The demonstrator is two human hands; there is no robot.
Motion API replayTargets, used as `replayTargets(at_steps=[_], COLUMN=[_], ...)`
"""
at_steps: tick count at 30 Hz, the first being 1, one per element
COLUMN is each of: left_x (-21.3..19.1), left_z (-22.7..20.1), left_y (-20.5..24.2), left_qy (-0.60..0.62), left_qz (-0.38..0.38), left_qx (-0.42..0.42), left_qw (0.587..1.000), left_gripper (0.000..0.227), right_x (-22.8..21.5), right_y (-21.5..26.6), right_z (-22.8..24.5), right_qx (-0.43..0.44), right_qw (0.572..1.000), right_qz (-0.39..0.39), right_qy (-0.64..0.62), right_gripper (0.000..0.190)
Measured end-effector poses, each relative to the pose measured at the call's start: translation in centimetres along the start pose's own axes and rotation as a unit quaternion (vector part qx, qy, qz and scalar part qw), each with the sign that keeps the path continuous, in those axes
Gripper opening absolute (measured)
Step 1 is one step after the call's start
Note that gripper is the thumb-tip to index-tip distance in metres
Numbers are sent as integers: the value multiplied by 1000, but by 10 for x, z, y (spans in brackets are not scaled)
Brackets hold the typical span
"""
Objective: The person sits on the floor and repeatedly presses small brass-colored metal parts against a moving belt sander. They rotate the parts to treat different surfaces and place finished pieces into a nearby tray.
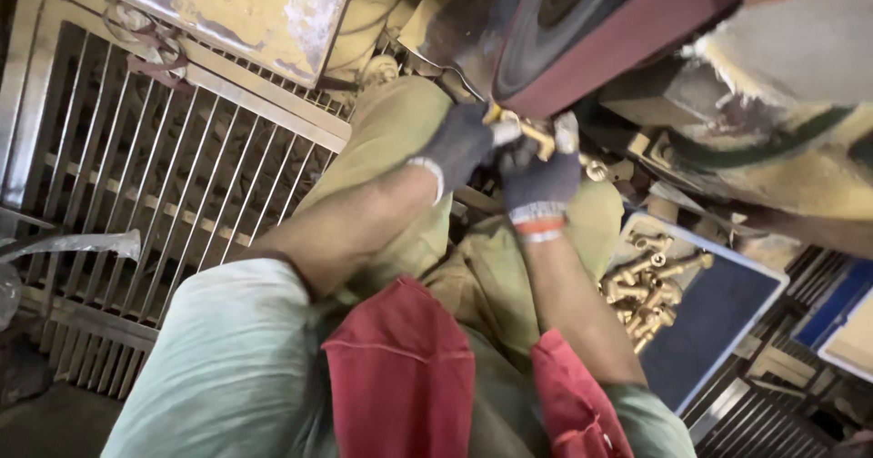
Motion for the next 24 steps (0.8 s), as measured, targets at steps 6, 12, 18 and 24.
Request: replayTargets(at_steps=[6, 12, 18, 24], left_x=[5, 22, 41, 35], left_z=[-63, -151, -173, -122], left_y=[50, 212, 229, 128], left_qy=[1, -351, -383, -162], left_qz=[53, 67, 148, 232], left_qx=[47, 525, 463, 162], left_qw=[997, 773, 786, 945], left_gripper=[24, 57, 28, 32], right_x=[57, 56, 94, 91], right_y=[43, 190, 238, 160], right_z=[8, 73, 82, 94], right_qx=[7, -362, -290, -256], right_qw=[959, 742, 763, 837], right_qz=[270, 296, 423, 286], right_qy=[88, 481, 393, 389], right_gripper=[34, 38, 57, 63])
Point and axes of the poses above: each hand's wrist, its own y-axis away from the middle knuckle, its own x-axis out of the palm, z = x × y, the point moved 9 cm from there along -y, towards the middle knuckle, and after that the axes turned 7 degrees about -y, right-handed, at the moved point
